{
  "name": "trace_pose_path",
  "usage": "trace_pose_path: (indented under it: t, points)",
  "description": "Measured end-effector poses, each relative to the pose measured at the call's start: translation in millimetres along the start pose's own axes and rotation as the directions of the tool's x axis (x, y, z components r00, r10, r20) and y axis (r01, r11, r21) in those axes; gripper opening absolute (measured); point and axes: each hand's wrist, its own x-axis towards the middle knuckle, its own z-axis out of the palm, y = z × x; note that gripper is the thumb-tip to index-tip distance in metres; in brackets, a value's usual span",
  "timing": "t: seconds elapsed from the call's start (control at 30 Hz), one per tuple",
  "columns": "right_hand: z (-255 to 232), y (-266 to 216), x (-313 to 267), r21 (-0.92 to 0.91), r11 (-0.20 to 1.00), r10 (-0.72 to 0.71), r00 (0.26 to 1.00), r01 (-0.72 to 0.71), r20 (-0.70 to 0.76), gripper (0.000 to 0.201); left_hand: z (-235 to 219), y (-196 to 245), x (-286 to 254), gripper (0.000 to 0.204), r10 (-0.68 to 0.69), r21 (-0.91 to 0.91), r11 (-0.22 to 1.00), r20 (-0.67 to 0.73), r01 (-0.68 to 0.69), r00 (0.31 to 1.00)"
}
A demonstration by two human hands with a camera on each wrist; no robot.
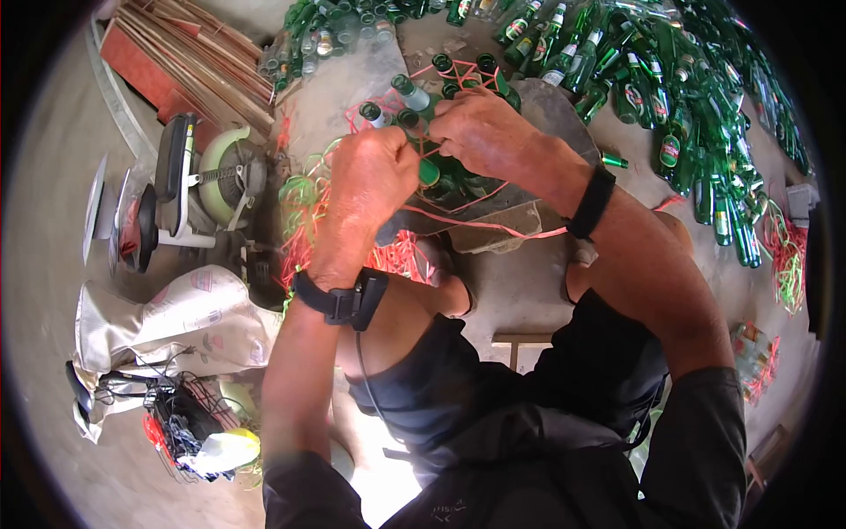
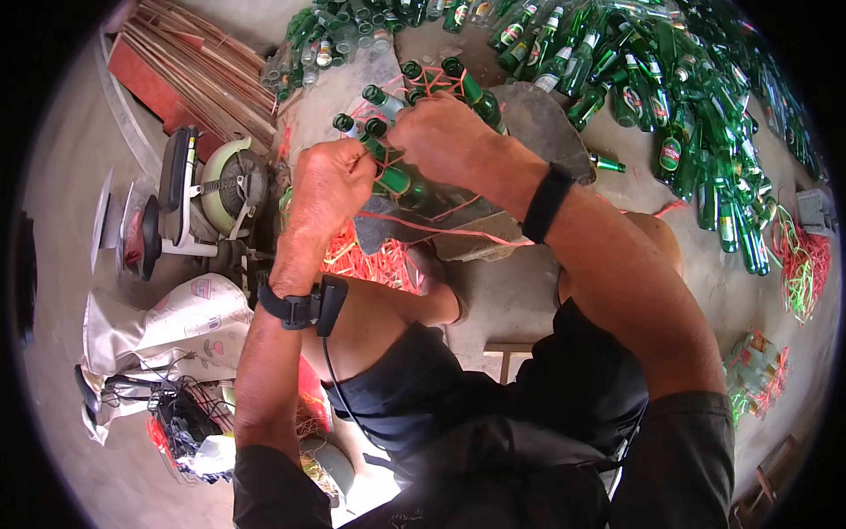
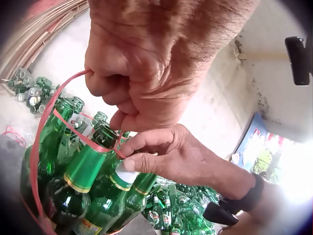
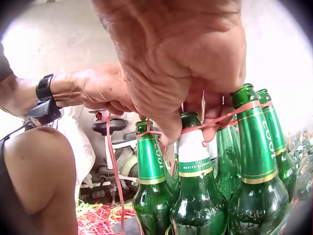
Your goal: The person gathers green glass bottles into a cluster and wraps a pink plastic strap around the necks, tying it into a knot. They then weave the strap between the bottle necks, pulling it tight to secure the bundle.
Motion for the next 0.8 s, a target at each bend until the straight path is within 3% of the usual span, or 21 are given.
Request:
trace_pose_path:
  t: [0.07, 0.17, 0.27, 0.33, 0.43, 0.7, 0.8]
  points:
    - [-3, 1, 1, -0.092, 0.996, -0.007, 0.994, 0.017, 0.107, 0.018, -1, -3, 6, 0.012, 0.016, -0.01, 1.0, 0.014, -0.015, 1.0]
    - [-5, -2, 1, -0.196, 0.979, -0.034, 0.989, 0.061, 0.141, 0.019, -3, -8, 13, 0.012, 0.009, 0.013, 1.0, 0.053, -0.009, 0.999]
    - [-5, 0, 1, -0.17, 0.982, -0.056, 0.986, 0.083, 0.155, 0.02, -1, -20, 21, 0.012, -0.068, -0.028, 0.997, 0.139, 0.072, 0.988]
    - [-6, 0, 1, -0.167, 0.984, -0.04, 0.984, 0.07, 0.173, 0.02, 0, -26, 26, 0.014, -0.192, -0.173, 0.955, 0.261, 0.242, 0.946]
    - [-9, -1, 1, -0.145, 0.987, -0.036, 0.983, 0.063, 0.182, 0.02, -1, -29, 31, 0.014, -0.256, -0.219, 0.916, 0.327, 0.336, 0.91]
    - [-10, -1, -1, -0.119, 0.988, -0.073, 0.982, 0.095, 0.174, 0.018, -1, -39, 36, 0.014, -0.353, -0.282, 0.814, 0.454, 0.508, 0.818]
    - [-10, -3, 2, -0.199, 0.971, -0.089, 0.975, 0.13, 0.203, 0.018, 1, -44, 34, 0.015, -0.383, -0.285, 0.792, 0.458, 0.54, 0.802]
